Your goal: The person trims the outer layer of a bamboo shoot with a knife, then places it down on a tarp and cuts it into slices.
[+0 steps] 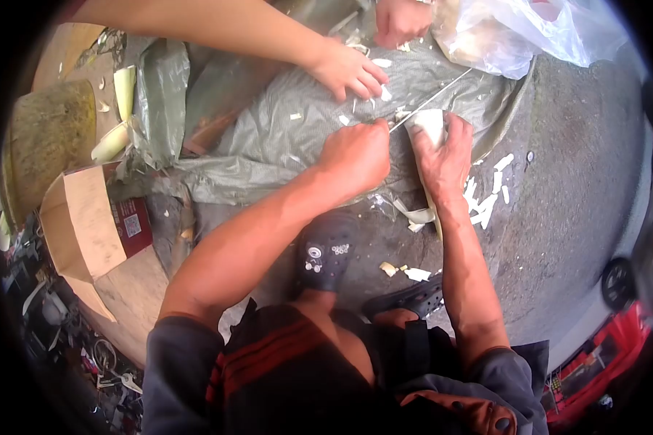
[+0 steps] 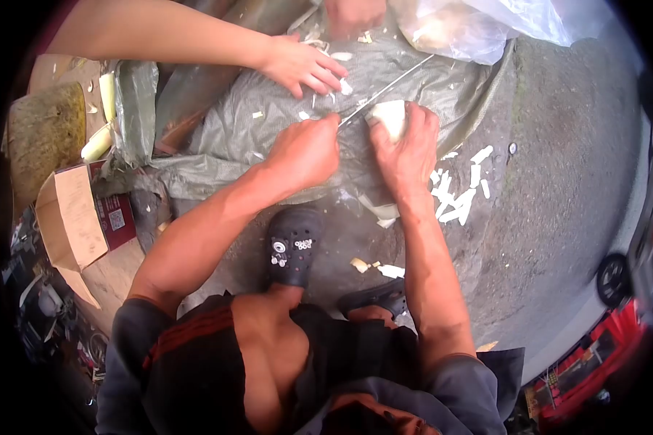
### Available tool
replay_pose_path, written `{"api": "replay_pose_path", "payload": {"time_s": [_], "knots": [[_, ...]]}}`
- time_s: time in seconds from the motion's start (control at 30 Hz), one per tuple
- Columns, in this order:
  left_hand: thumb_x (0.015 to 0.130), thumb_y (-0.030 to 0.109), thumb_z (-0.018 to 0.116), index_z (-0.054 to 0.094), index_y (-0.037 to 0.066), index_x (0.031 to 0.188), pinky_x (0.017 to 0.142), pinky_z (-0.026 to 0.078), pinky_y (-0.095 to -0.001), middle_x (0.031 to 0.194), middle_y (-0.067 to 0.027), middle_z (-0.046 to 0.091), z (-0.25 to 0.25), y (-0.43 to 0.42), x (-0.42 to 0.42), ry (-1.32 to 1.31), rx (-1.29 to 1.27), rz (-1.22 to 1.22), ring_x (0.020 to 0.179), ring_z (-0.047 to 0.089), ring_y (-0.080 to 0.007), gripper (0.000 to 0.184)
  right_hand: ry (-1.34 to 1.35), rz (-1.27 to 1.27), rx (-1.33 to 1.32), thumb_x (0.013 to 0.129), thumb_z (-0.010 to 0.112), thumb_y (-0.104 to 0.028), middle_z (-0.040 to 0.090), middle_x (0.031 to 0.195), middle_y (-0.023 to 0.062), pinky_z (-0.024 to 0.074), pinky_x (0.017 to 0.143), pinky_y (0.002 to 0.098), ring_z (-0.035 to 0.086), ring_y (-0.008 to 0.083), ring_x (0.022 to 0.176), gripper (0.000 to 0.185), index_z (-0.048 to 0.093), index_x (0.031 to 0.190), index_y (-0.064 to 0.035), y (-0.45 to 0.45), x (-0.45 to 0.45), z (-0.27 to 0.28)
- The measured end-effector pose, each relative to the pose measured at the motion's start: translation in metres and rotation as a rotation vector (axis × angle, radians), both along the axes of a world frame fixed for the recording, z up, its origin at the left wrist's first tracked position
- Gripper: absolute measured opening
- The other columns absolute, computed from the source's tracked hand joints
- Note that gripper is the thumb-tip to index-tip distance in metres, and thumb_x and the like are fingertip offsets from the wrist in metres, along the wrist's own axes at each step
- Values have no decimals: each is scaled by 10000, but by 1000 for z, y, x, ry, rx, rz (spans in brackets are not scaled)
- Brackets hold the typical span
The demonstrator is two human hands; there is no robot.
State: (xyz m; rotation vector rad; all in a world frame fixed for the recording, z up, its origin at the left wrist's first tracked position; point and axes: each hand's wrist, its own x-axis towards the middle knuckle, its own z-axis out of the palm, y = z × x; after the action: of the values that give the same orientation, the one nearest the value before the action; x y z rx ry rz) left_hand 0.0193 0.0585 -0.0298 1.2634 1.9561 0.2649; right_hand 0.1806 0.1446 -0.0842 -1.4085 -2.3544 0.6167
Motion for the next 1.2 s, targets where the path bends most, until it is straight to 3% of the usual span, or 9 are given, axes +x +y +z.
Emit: {"api": "replay_pose_path", "payload": {"time_s": [0.13,0.23,0.27,0.37,0.53,0.63,0.87,1.2], "knots": [[860,65,550,600,-30,999,705,530,-536,797,-256,689,0,-12,-4,-4,94,19,780,685,-437,176,-19,-21,-237,783,773,-340,561,1174,225,467,953,440,576,391,1094,674,535,1294,29,-3,3,13],[891,81,564,587,-11,1056,687,499,-562,761,-264,666,25,-35,-7,-32,90,19,739,655,-461,191,107,-24,-346,787,762,-338,560,1173,215,468,948,421,583,362,1085,695,539,1331,33,1,13,6],[891,78,570,582,-7,1058,678,497,-561,753,-264,662,36,-42,-8,-34,79,11,731,653,-460,188,197,-106,-504,795,748,-335,573,1178,214,463,954,401,589,336,1088,696,544,1347,37,-2,10,7],[891,67,585,565,2,1057,652,491,-555,749,-258,659,46,-65,-11,-27,42,-16,714,650,-454,179,99,-115,-504,794,752,-348,591,1182,225,460,964,394,593,334,1087,687,560,1320,50,-8,8,10],[883,62,602,560,14,1044,626,494,-540,793,-227,680,50,-90,-11,20,76,-28,705,658,-435,173,248,-209,-282,907,667,-206,552,1187,195,468,941,431,577,364,1112,494,483,1318,-4,-26,8,-8],[872,58,609,561,21,1045,619,502,-531,817,-211,691,52,-90,-12,60,61,-65,699,661,-428,183,117,-163,-189,891,691,-219,559,1175,195,470,930,437,578,374,1102,499,495,1296,-2,-28,4,0],[854,47,608,551,31,1021,615,510,-527,793,-186,695,47,-72,-8,102,-32,-129,685,663,-422,177,146,-166,-250,785,764,-294,575,1128,174,485,892,440,592,372,1038,601,528,1262,-15,-16,11,-8],[846,42,602,539,9,982,593,501,-541,714,-215,668,58,-58,-13,35,-32,-147,644,653,-433,153,145,-171,-267,791,745,-280,593,1160,180,494,891,439,611,373,1051,578,543,1267,-21,-14,12,-11]]}}
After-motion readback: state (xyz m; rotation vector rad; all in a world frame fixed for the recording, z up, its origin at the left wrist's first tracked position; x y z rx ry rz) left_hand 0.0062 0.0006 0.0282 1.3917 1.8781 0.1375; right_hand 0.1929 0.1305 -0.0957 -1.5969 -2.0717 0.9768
